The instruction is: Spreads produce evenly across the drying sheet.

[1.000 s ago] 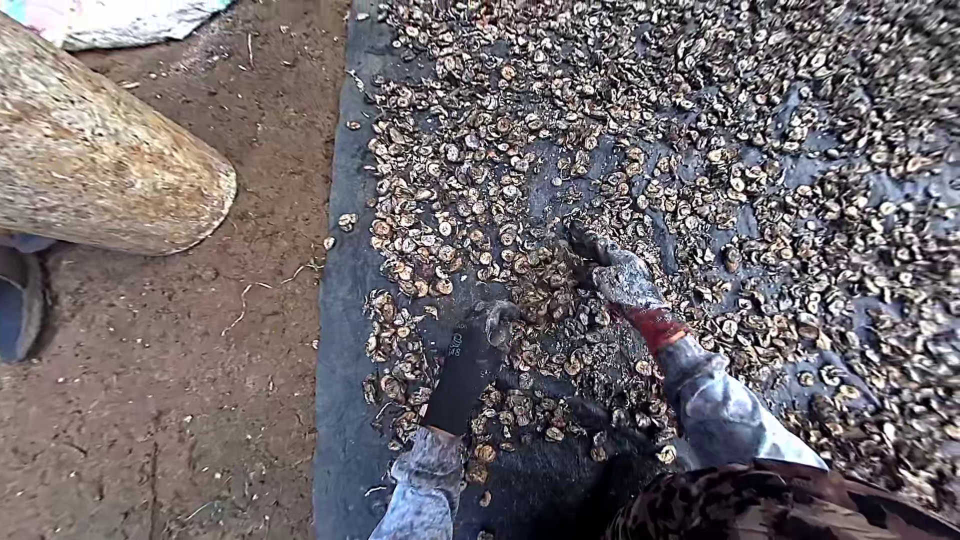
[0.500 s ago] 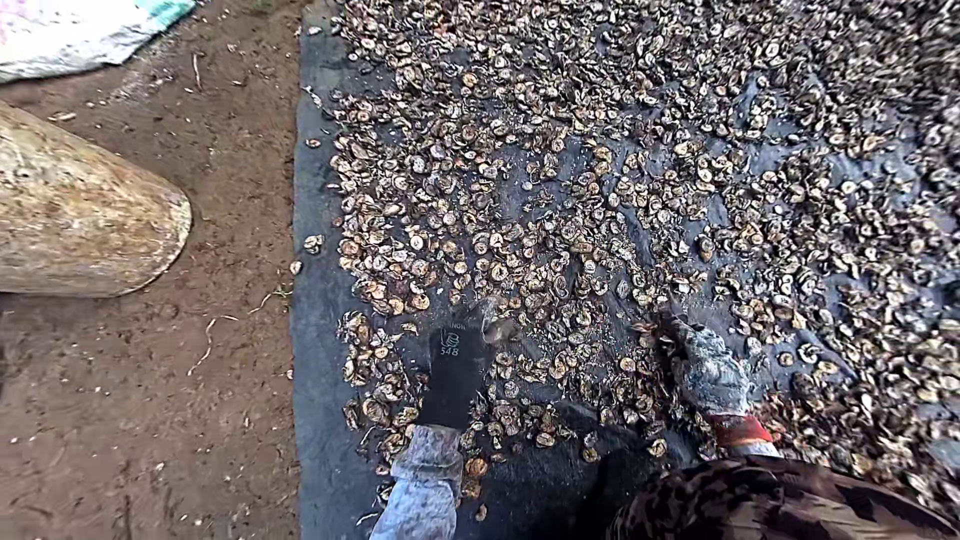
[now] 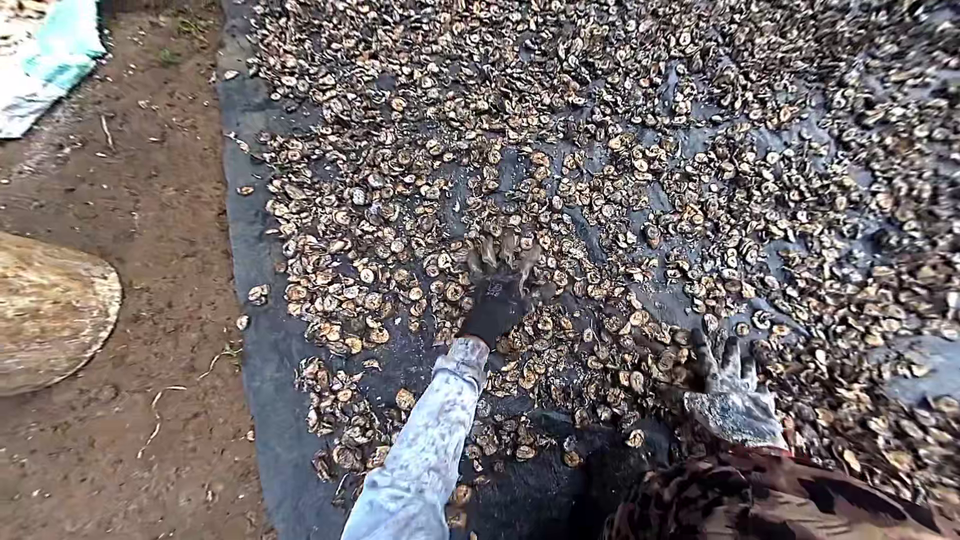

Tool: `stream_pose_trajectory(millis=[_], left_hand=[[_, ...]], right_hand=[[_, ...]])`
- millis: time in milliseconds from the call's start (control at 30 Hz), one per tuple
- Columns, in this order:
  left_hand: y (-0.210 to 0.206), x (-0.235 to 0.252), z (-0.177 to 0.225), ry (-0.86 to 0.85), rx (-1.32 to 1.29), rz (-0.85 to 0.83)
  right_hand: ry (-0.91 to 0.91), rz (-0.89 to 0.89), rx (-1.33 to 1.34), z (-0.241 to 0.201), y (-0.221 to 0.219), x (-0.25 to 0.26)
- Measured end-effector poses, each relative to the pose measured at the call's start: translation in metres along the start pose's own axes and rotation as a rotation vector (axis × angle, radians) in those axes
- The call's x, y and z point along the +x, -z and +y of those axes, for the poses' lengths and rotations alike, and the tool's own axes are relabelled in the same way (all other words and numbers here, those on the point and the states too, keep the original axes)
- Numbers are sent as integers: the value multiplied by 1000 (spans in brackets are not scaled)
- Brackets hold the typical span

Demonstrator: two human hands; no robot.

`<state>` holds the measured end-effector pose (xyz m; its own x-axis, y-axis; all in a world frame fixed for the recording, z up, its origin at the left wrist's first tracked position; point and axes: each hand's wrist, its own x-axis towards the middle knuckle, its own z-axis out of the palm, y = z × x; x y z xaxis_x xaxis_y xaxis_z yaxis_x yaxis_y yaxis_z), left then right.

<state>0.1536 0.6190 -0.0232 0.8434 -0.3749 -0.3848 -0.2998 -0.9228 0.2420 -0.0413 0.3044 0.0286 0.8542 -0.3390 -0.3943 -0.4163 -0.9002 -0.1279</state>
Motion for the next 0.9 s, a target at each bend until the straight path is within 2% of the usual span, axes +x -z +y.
stream_pose_trajectory(millis=[33,67,133,167,200,233,267,300,333,367,400,433,500,567,667,733,867,900], left_hand=[[8,-16,12,46,-31,-129],[4,-30,20,40,-56,-124],[-2,-58,31,42,-168,1],[7,-79,42,96,-310,83],[34,-100,62,206,-454,119],[89,-115,89,379,-575,-59],[126,-119,107,489,-621,-189],[137,-114,113,479,-552,-267],[119,-102,106,327,-366,-258],[62,-83,88,101,-238,79],[36,-59,80,-15,-189,96],[29,-40,86,-67,-185,25],[31,-13,117,-151,-277,42],[24,15,145,-250,-310,68],[30,39,185,-390,-394,-39],[32,34,208,-452,-372,-111],[12,-34,214,-433,45,-431],[0,-56,205,-436,77,-443]], right_hand=[[82,158,39,0,-8,-32],[181,306,89,-18,9,-61],[284,-60,210,-75,135,-104],[357,-148,339,-82,169,-111],[383,-126,470,-74,172,-115],[329,-89,559,-58,156,-115],[190,-128,612,-42,137,-108],[-20,-171,647,-30,114,-91],[-231,-196,707,-19,88,-63],[-354,-130,770,-6,62,-37],[-395,-84,847,2,48,-16],[-382,-77,924,7,48,-1],[-342,-105,1007,17,48,30],[-312,-103,937,29,36,50],[-347,-76,822,31,47,47],[-378,-65,739,33,64,35],[-293,-198,330,56,89,49],[-288,-214,265,71,84,54]])
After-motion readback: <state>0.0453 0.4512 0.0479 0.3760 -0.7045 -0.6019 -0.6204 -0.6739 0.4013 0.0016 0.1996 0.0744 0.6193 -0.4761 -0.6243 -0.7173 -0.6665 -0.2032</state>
